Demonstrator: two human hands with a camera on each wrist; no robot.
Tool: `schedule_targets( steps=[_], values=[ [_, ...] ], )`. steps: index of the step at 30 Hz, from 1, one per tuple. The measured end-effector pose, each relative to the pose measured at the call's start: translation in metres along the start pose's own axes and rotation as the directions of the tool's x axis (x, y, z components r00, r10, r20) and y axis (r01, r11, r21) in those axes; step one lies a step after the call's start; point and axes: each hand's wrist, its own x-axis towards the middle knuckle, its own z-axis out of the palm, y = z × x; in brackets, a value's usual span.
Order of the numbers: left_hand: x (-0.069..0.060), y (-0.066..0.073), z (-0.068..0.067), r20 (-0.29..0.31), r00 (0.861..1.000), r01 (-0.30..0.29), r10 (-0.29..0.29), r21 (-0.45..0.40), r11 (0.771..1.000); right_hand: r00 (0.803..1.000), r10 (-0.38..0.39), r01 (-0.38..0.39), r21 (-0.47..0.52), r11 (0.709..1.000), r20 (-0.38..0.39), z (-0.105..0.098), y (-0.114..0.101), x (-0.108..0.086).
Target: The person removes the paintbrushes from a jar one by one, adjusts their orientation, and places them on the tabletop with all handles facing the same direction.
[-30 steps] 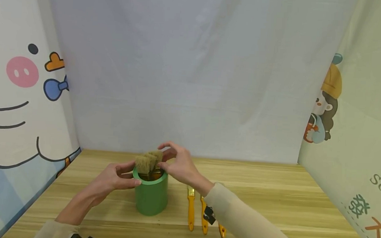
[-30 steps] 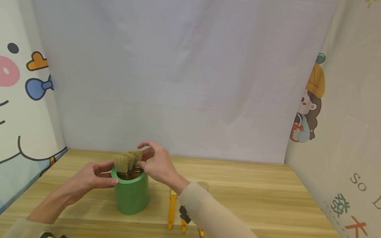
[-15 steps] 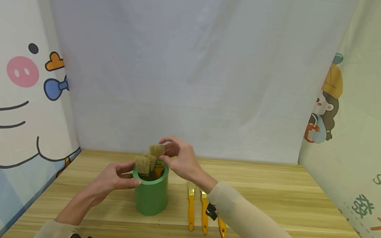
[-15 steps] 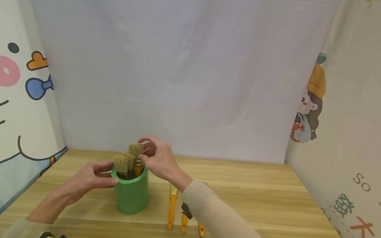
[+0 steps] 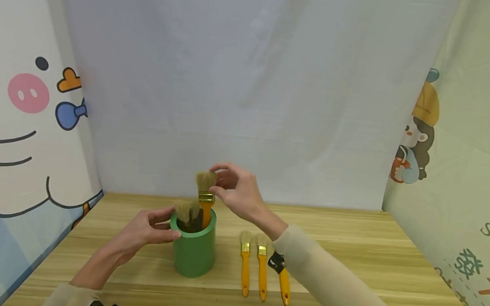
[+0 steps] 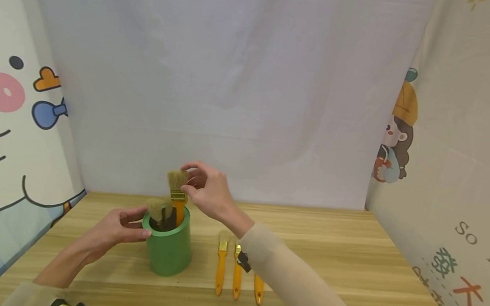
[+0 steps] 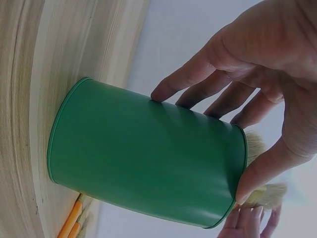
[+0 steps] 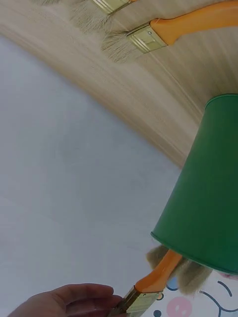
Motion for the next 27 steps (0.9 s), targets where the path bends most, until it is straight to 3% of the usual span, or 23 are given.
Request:
schedule_targets(
  steps=[12,27],
  values=[
    [-0.001,0.001,0.001,-0.003,1.000,0.002,-0.002,-0.011,1.000,0.999,-0.028,0.029,0.029,0.999,-0.026,-0.016,-0.018,0.008],
    [0.000,0.000,0.001,-0.019,1.000,0.004,-0.004,-0.008,1.000,0.992,-0.051,0.055,0.032,0.998,-0.118,-0.053,-0.035,0.021]
  ],
)
